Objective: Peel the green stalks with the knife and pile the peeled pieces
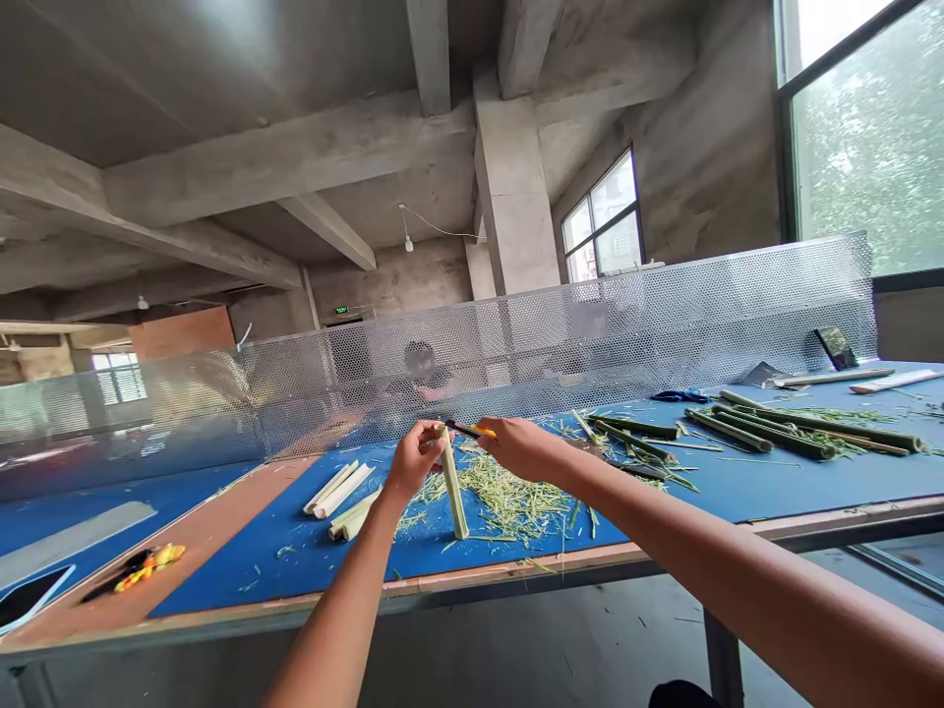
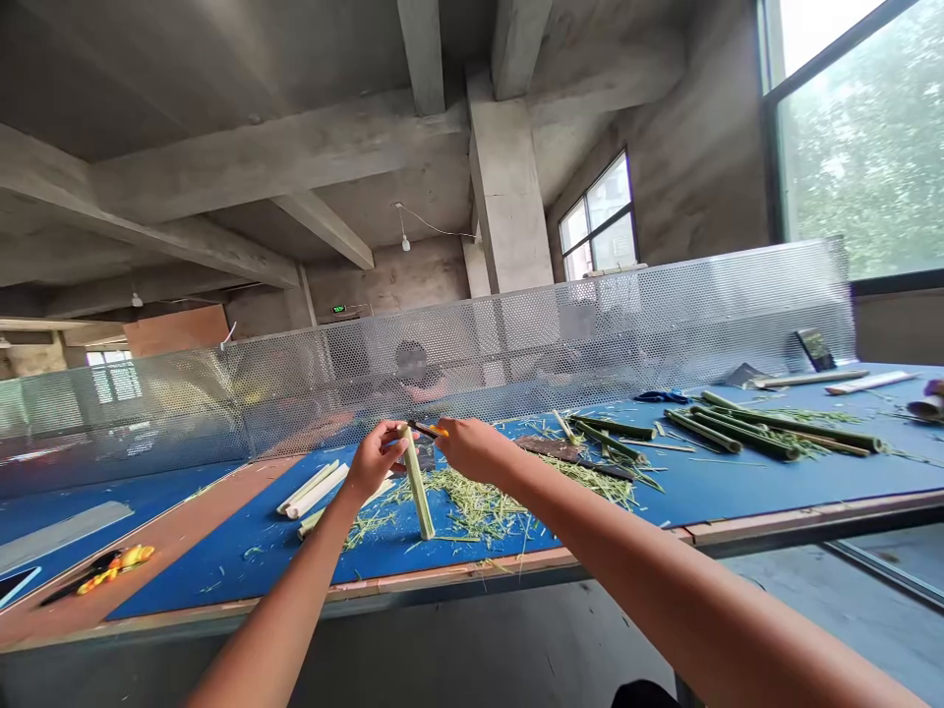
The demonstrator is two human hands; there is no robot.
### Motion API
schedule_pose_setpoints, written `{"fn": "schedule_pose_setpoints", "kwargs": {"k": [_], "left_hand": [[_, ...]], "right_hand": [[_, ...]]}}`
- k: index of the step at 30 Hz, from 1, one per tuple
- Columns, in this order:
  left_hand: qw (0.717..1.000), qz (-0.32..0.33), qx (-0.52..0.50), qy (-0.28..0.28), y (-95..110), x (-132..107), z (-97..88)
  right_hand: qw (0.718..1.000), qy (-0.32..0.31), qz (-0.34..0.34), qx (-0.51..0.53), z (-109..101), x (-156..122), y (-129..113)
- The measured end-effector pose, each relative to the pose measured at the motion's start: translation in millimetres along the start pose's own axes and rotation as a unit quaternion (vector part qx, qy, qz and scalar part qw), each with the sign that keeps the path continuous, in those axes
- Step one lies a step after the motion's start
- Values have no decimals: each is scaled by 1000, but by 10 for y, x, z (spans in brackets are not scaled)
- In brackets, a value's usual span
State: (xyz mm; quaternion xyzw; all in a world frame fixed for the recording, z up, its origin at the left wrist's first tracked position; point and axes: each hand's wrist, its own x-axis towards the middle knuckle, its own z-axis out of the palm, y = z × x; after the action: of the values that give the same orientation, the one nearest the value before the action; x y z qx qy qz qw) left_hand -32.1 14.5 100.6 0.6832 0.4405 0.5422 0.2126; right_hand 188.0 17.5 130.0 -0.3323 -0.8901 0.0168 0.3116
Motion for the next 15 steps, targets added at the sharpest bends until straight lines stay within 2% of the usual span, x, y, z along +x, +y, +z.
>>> {"fn": "schedule_pose_setpoints", "kwargs": {"k": [7, 9, 15], "left_hand": [[982, 99, 148, 59, 41, 53, -7], [975, 116, 177, 62, 73, 56, -9], [956, 145, 247, 60, 126, 89, -53]], "right_hand": [[996, -57, 62, -39, -27, 88, 82], [995, -52, 77, -36, 4, 86, 87], [996, -8, 64, -59, 66, 52, 31]]}}
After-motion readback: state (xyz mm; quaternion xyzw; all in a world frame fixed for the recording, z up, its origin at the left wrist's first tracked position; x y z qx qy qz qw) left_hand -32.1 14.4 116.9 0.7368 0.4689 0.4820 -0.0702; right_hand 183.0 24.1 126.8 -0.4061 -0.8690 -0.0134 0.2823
